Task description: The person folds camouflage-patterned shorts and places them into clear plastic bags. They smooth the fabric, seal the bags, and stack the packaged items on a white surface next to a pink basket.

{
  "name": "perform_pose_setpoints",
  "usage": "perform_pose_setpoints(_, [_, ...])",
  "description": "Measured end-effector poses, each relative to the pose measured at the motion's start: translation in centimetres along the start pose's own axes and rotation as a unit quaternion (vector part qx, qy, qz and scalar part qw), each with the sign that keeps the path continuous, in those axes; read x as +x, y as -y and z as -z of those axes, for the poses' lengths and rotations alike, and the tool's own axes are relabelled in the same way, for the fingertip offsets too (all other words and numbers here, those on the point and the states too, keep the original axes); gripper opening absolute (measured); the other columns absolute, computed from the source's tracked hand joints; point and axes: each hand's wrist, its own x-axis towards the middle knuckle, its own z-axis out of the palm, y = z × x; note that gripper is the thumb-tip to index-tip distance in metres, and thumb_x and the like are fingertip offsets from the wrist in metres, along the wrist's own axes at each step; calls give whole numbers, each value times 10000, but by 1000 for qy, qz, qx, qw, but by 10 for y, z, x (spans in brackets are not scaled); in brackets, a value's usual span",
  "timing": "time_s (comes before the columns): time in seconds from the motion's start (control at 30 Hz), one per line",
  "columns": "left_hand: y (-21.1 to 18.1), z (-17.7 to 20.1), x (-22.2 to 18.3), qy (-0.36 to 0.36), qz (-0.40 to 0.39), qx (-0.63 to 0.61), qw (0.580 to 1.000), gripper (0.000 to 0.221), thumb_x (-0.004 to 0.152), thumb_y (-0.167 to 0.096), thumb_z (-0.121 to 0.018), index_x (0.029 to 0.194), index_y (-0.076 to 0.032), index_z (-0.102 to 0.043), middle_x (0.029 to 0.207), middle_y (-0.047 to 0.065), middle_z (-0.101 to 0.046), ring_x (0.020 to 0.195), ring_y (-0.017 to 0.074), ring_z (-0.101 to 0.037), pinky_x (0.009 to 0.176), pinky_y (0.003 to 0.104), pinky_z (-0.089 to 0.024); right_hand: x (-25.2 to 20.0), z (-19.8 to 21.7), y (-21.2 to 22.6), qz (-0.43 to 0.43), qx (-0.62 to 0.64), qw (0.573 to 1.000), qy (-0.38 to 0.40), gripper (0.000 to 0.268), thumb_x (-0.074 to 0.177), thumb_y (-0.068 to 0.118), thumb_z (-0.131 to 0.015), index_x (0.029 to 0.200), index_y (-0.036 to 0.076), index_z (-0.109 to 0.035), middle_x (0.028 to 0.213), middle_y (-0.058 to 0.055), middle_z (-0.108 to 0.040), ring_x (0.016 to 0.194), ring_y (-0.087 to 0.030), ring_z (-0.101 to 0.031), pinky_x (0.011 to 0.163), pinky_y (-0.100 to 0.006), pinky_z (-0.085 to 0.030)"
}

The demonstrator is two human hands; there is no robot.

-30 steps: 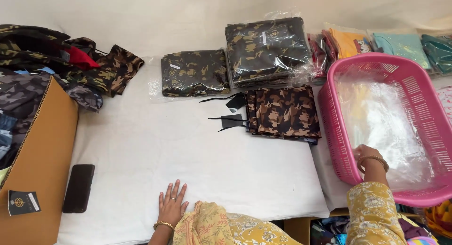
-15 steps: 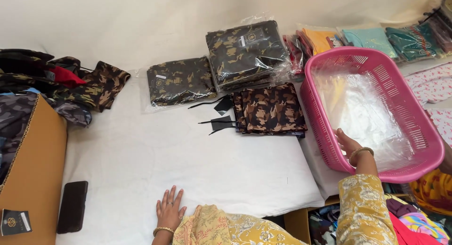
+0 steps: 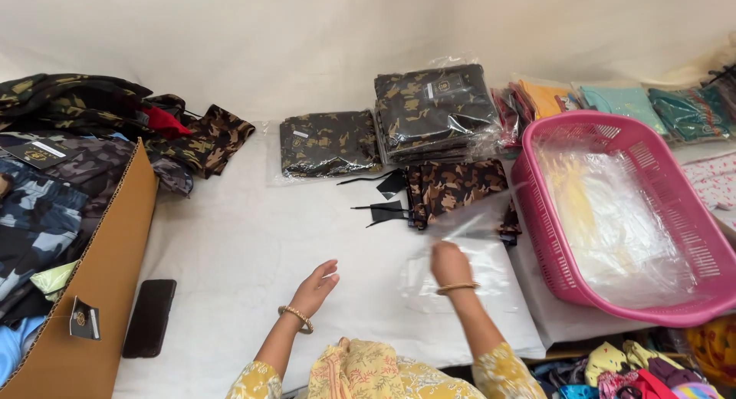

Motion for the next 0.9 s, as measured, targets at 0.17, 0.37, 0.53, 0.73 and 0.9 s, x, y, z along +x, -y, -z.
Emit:
perform_pose_setpoints(0.17, [-40, -20, -4, -28, 162, -81, 983, 861, 897, -296, -691, 1597, -297, -189, 1401, 74, -561, 1173, 199, -613, 930, 370, -531, -49, -56, 124, 282, 92, 939, 173, 602, 958, 445, -619, 1492, 225, -448, 1538, -113, -441, 1410, -346, -370, 1146, -528, -316])
perform_pose_setpoints(0.37, [72, 1, 19, -268, 173, -54, 946, 532, 926, -18, -580, 1445, -133, -581, 1146, 185, -794, 955, 261, -755, 842, 364, -592, -74, -107, 98, 219, -74, 952, 202, 769, 944, 556, -592, 1602, 337, -259, 1707, -86, -53, 1567, -314, -30, 1216, -599, -75])
perform_pose_setpoints(0.53, [62, 16, -14, -432, 47, 194, 880, 613, 803, -21, -710, 1389, -58, -533, 1455, 202, -505, 1262, 349, -478, 1005, 467, -468, -92, -96, 74, 116, -98, 970, 188, 802, 910, 611, -605, 1587, 345, -266, 1706, -77, -51, 1571, -303, -21, 1225, -583, -70])
perform_pose_setpoints(0.73, [35, 16, -17, 110, -72, 527, 839, 721, 940, -496, -563, 1596, -385, -288, 1710, -87, -97, 1521, 179, -135, 1233, 468, -156, -84, -108, 94, 127, -134, 973, 140, 666, 973, 554, -550, 1565, 364, -311, 1721, -31, -67, 1581, -269, -36, 1236, -601, -40])
perform_pose_setpoints(0.9, [53, 17, 24, 31, -79, 522, 849, 672, 1002, -475, -517, 1596, -295, -260, 1696, -89, -150, 1545, 183, -169, 1217, 432, -226, -104, -126, 111, 262, -99, 943, 179, 711, 974, 495, -521, 1602, 319, -239, 1696, 39, -111, 1556, -233, -70, 1207, -570, -26])
